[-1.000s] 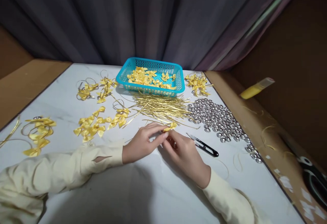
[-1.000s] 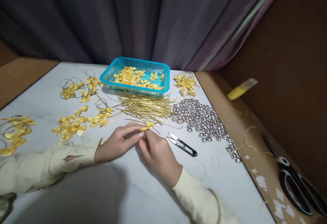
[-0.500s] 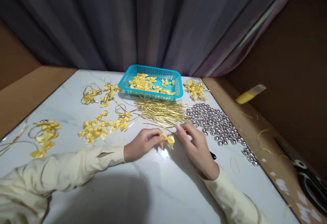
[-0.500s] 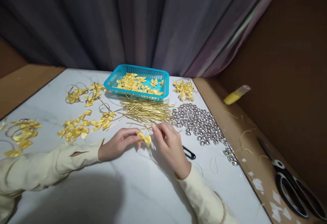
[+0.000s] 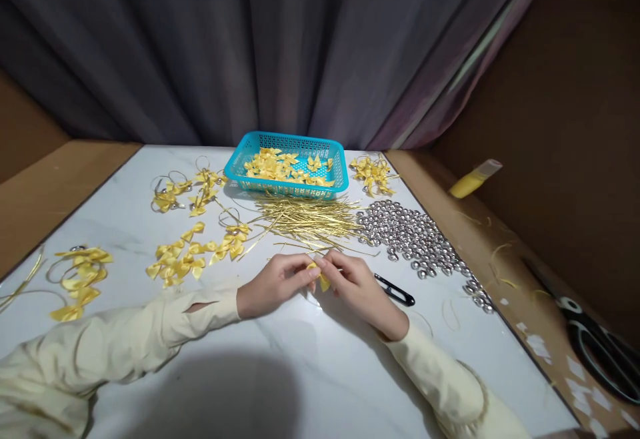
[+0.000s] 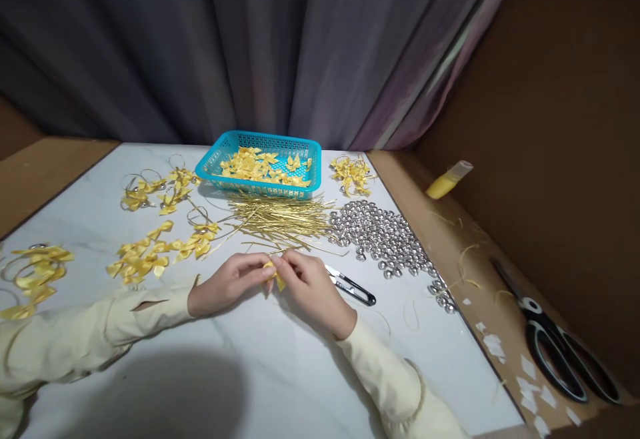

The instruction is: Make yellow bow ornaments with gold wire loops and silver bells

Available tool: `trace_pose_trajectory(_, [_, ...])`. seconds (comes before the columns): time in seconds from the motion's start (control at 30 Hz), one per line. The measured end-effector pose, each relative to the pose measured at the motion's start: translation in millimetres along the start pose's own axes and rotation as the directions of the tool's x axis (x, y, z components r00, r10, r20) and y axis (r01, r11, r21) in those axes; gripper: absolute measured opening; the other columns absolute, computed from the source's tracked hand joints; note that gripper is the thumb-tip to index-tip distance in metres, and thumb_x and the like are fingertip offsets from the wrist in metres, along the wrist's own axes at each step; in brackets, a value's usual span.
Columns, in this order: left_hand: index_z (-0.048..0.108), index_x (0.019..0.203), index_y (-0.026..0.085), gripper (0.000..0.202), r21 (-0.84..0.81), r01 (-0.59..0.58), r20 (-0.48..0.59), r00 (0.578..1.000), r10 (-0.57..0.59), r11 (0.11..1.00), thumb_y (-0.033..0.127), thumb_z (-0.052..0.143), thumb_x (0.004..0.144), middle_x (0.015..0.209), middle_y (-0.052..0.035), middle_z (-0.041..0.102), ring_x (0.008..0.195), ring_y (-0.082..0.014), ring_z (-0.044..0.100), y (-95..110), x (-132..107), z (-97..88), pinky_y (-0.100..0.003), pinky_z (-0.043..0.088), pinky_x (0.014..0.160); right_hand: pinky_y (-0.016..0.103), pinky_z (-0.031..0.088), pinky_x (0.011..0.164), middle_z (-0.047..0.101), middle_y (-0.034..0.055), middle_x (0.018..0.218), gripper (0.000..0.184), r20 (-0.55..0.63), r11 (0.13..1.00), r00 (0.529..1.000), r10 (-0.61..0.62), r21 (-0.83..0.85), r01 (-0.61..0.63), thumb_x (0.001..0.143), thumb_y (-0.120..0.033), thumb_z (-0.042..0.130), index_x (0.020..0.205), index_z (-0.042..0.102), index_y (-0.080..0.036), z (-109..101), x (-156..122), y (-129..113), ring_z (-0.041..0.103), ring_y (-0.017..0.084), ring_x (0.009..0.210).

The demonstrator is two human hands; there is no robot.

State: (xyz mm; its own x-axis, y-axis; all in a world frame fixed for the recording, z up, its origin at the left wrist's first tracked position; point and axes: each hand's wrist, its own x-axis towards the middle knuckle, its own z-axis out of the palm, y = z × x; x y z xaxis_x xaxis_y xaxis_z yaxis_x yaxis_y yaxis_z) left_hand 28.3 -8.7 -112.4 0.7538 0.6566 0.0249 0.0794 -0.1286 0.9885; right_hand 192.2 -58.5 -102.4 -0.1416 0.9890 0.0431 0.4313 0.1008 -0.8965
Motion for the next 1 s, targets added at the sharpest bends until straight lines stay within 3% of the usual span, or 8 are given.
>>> trace_pose_trajectory(0.37, [0.058, 0.069, 0.012, 0.030, 0.015, -0.019, -0.029, 0.999, 0.020, 1.000, 0.031, 0.046, 0.089, 0.068, -0.0028, 0.058, 0.067, -0.0131, 0.054, -0.4, -1.3, 0.3, -0.024, 0.042, 0.066, 0.023, 0.035, 0.056, 0.047, -0.0036, 0.055, 0.034, -0.005, 0.936, 0.987, 0.162, 0.318, -0.152, 0.084, -0.042, 0.052, 0.062, 0.050, -0.016, 1.3, 2.5, 0.3, 0.044, 0.010, 0.054])
trace_pose_trajectory(0.73, [0.058, 0.070, 0.013, 0.030, 0.056, 0.006, -0.070, 0.998, -0.002, 0.998, 0.034, 0.047, 0.088, 0.064, -0.0006, 0.056, 0.062, -0.0118, 0.052, -1.1, 0.4, -0.3, -0.023, 0.041, 0.060, 0.023, 0.038, 0.056, 0.050, -0.0031, 0.053, 0.037, -0.107, 0.935, 0.979, 0.173, 0.330, -0.129, 0.082, -0.047, 0.056, 0.061, 0.050, -0.016, 0.4, 4.4, 3.9, 0.046, 0.010, 0.052])
trace_pose_trajectory(0.87, [0.056, 0.068, 0.013, 0.030, 0.005, 0.013, -0.062, 0.998, -0.012, 1.000, 0.033, 0.047, 0.088, 0.063, -0.0003, 0.054, 0.061, -0.0115, 0.051, 0.0, 0.1, -1.0, -0.022, 0.041, 0.060, 0.023, 0.041, 0.053, 0.051, -0.0038, 0.054, 0.038, -0.048, 0.898, 0.980, 0.192, 0.412, -0.156, 0.078, -0.050, 0.059, 0.062, 0.049, -0.017, -2.8, 6.1, 2.8, 0.049, 0.010, 0.051])
trace_pose_trajectory(1.0, [0.056, 0.068, 0.013, 0.028, -0.032, 0.006, -0.037, 0.999, -0.008, 0.999, 0.032, 0.048, 0.088, 0.063, 0.0000, 0.054, 0.061, -0.0108, 0.050, 0.2, 0.2, -0.8, -0.022, 0.040, 0.060, 0.022, 0.042, 0.049, 0.051, -0.0036, 0.054, 0.040, 0.095, 0.850, 0.972, 0.216, 0.472, -0.235, 0.079, -0.053, 0.056, 0.065, 0.053, -0.016, -4.7, 6.5, 1.0, 0.049, 0.009, 0.046])
